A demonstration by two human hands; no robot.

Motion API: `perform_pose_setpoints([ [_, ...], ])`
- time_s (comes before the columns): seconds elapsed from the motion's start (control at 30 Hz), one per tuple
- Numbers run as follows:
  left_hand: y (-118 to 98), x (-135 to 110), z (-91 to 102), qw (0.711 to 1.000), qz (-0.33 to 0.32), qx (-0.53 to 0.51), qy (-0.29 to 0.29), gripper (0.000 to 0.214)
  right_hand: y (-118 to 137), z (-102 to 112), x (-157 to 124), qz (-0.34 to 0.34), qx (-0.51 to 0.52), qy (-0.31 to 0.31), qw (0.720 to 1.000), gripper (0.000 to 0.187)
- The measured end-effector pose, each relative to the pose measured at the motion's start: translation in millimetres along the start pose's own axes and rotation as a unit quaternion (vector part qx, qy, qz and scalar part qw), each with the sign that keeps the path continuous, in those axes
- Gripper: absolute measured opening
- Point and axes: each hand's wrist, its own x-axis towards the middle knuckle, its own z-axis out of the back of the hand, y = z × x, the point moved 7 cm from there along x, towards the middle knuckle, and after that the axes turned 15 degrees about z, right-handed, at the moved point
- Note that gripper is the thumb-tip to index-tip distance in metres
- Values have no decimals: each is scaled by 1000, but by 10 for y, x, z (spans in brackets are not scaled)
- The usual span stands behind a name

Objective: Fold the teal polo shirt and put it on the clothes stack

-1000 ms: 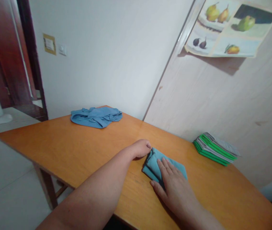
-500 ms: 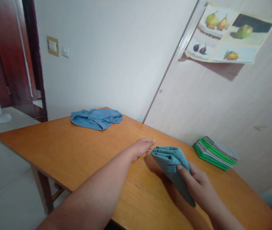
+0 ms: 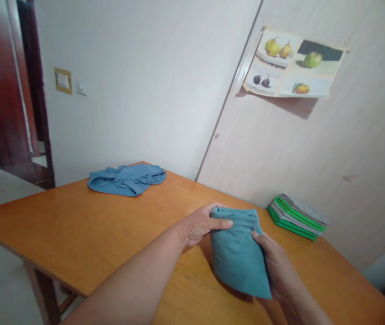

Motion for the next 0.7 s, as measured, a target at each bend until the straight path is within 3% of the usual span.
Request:
perform_pose_setpoints([
  [0.17,-64,-26,20,998,-27,-9,-48,45,199,-135,-15,122,-37,72,989,56],
  [0.3,-117,-57,9,997,-29,3,-65,46,253,-185,-27,166,-132,78,974,59],
  [0.47,-42,-41,16,998,5,5,-56,53,52,-142,-30,46,-21,0,999,56],
  [0.6,243,25,4,992,116,37,-13,62,-227,-39,-34,-34,75,-86,993,56],
  [0.7,422,62,112,979,168,97,-59,70,-488,59,-6,-75,104,-97,987,51],
])
